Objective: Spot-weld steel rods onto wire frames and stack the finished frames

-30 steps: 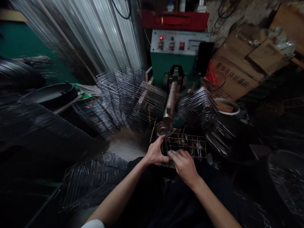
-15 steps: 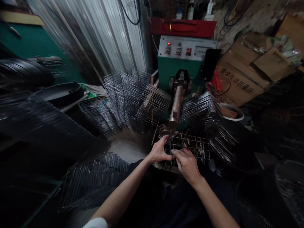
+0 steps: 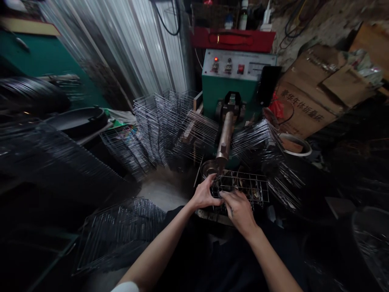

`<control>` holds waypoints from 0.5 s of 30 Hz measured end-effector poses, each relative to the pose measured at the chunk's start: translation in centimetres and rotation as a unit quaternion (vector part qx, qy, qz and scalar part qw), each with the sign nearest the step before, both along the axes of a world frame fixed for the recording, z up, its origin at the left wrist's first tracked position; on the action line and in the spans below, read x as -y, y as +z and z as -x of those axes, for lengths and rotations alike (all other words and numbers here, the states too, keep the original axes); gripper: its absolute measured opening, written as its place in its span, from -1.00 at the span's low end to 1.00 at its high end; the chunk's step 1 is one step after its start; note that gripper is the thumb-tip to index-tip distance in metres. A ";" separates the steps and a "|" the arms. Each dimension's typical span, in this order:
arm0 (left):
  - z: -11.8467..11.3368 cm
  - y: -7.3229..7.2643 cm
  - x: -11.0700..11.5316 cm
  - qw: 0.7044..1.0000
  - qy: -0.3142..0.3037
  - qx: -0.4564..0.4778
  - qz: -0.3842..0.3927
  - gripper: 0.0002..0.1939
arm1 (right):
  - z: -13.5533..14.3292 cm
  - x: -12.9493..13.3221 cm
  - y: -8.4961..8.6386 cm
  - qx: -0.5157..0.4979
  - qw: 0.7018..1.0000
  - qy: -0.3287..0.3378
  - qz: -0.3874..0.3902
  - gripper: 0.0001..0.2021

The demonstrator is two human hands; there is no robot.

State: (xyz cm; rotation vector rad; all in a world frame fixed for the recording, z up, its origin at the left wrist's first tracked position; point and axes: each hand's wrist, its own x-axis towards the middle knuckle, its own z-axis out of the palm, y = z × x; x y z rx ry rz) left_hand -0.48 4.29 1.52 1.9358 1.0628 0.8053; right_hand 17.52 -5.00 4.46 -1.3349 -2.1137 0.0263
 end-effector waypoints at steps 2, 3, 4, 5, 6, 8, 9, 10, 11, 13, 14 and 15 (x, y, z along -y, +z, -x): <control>0.1 0.1 0.0 1.000 0.001 -0.003 0.000 0.11 | 0.0 0.0 0.2 -0.004 1.000 0.007 0.003 -0.63; 0.1 0.1 0.0 1.000 0.001 -0.005 0.000 0.11 | 0.0 0.0 0.3 -0.007 1.000 0.011 0.005 -0.63; 0.2 0.2 0.0 1.000 0.000 -0.007 0.000 0.11 | 0.0 0.0 0.4 -0.010 1.000 0.013 0.006 -0.63; 0.2 0.2 0.0 1.000 -0.001 -0.008 0.000 0.11 | -0.1 -0.1 0.5 -0.013 1.000 0.017 0.008 -0.63; 0.3 0.2 -0.1 1.000 -0.002 -0.009 0.000 0.11 | -0.1 -0.1 0.6 -0.015 1.000 0.021 0.010 -0.63; 0.4 0.3 -0.1 1.000 -0.002 -0.010 0.001 0.12 | -0.2 -0.2 0.8 -0.019 0.999 0.028 0.013 -0.64; 0.4 0.4 -0.1 1.000 -0.002 -0.011 0.001 0.12 | -0.2 -0.2 0.9 -0.020 0.999 0.030 0.014 -0.64; 0.4 0.4 -0.1 1.000 -0.001 -0.011 0.001 0.12 | -0.2 -0.2 0.9 -0.020 0.999 0.031 0.014 -0.64; 0.4 0.4 -0.1 1.000 -0.001 -0.010 0.000 0.12 | -0.2 -0.3 1.0 -0.020 0.999 0.032 0.016 -0.64; 0.4 0.4 -0.1 1.000 0.000 -0.010 -0.003 0.12 | -0.1 -0.3 1.0 -0.020 0.999 0.034 0.018 -0.64; 0.4 0.5 -0.1 1.000 0.000 -0.011 -0.004 0.13 | -0.1 -0.3 1.0 -0.021 0.999 0.036 0.018 -0.64; 0.4 0.5 -0.1 1.000 0.000 -0.013 -0.005 0.13 | -0.1 -0.3 1.0 -0.022 0.999 0.038 0.016 -0.63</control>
